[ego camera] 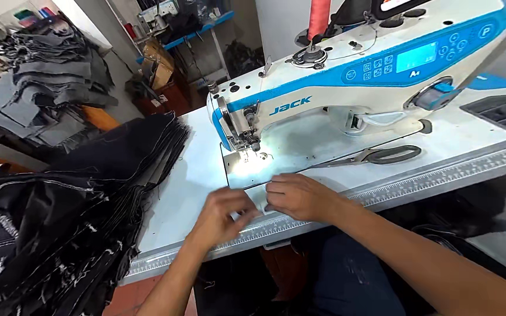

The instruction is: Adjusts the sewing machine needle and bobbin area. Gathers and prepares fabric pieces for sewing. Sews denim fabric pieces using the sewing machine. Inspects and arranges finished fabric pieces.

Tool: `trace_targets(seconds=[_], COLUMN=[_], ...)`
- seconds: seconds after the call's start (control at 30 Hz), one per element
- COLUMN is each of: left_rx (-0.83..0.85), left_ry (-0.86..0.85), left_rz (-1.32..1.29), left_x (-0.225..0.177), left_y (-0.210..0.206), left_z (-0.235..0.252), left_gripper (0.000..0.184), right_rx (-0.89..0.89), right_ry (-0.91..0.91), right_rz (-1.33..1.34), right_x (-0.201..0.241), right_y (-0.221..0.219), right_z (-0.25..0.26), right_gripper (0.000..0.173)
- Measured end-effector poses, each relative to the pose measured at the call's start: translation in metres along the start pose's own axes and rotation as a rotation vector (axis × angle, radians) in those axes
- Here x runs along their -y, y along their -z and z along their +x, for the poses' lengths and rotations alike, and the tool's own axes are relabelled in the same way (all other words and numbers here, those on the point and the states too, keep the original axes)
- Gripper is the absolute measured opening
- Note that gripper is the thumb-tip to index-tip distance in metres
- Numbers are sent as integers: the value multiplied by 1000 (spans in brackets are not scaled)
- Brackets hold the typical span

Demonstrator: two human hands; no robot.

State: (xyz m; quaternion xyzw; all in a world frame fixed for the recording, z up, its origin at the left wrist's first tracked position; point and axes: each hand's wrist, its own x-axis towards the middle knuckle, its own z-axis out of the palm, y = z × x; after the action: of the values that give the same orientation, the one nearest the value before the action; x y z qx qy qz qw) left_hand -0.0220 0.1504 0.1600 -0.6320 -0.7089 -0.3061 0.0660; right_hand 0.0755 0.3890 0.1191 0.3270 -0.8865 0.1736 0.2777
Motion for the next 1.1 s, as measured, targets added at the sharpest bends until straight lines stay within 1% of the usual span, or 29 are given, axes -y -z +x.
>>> trace_targets(seconds=[0.03,0.1,0.13,0.17,0.23,0.3,0.33,0.4,0.43,0.47,0.5,0.53,0.57,0.6,0.67,0.73,0.77,0.83,0.87,0.9,0.93,1.0,1.07,1.1], left_rx=[-34,22,55,70,80,71,38,-51,-95,-131,-151,-149,-124,-85,17,103,123,122,111,107,104,68,11,-8], left_ry=[62,122,106,64,-56,-135,-146,-127,-111,-98,-89,-82,-80,-89,-146,-205,-209,-155,-104,-46,4,68,100,110], left_rz=[89,295,361,409,452,452,419,347,317,298,294,299,300,284,246,248,262,301,313,311,296,237,217,222], left_x=[9,28,35,41,48,49,49,48,46,46,44,41,37,30,12,-7,-16,-30,-36,-40,-44,-49,-54,-56], left_y=[3,3,-1,-5,-11,-15,-16,-17,-19,-20,-22,-24,-26,-29,-35,-43,-48,-57,-61,-64,-66,-72,-77,-78], left_z=[1,12,18,23,34,40,41,40,38,37,36,36,36,38,43,48,49,50,47,45,43,40,40,40], left_gripper=[29,34,36,33,16,17,19,22,23,24,26,25,23,21,18,18,19,19,18,16,13,11,12,12], right_rx=[-23,-37,-43,-53,-69,-114,-170,-314,-339,-330,-323,-327,-335,-319,-166,14,54,111,118,100,47,-67,-123,-127], right_ry=[11,-12,-30,-54,-163,-385,-541,-910,-1061,-1121,-1109,-1072,-1016,-949,-815,-704,-644,-583,-622,-686,-752,-904,-1048,-1084], right_rz=[43,90,101,107,72,-4,-49,-90,-107,-160,-218,-289,-361,-399,-402,-423,-454,-561,-583,-568,-507,-241,49,128], right_x=[12,41,56,66,72,59,48,26,17,12,9,8,8,8,-1,-21,-31,-35,-26,-10,8,47,75,84], right_y=[5,18,24,31,48,74,92,137,158,174,183,183,176,162,123,85,74,75,80,86,91,97,84,73], right_z=[-10,-36,-51,-67,-105,-155,-182,-227,-242,-249,-246,-232,-210,-185,-140,-113,-106,-92,-85,-79,-76,-80,-95,-102], right_gripper=[38,37,36,37,39,43,44,43,42,44,48,52,52,47,34,40,37,15,11,10,13,24,31,37])
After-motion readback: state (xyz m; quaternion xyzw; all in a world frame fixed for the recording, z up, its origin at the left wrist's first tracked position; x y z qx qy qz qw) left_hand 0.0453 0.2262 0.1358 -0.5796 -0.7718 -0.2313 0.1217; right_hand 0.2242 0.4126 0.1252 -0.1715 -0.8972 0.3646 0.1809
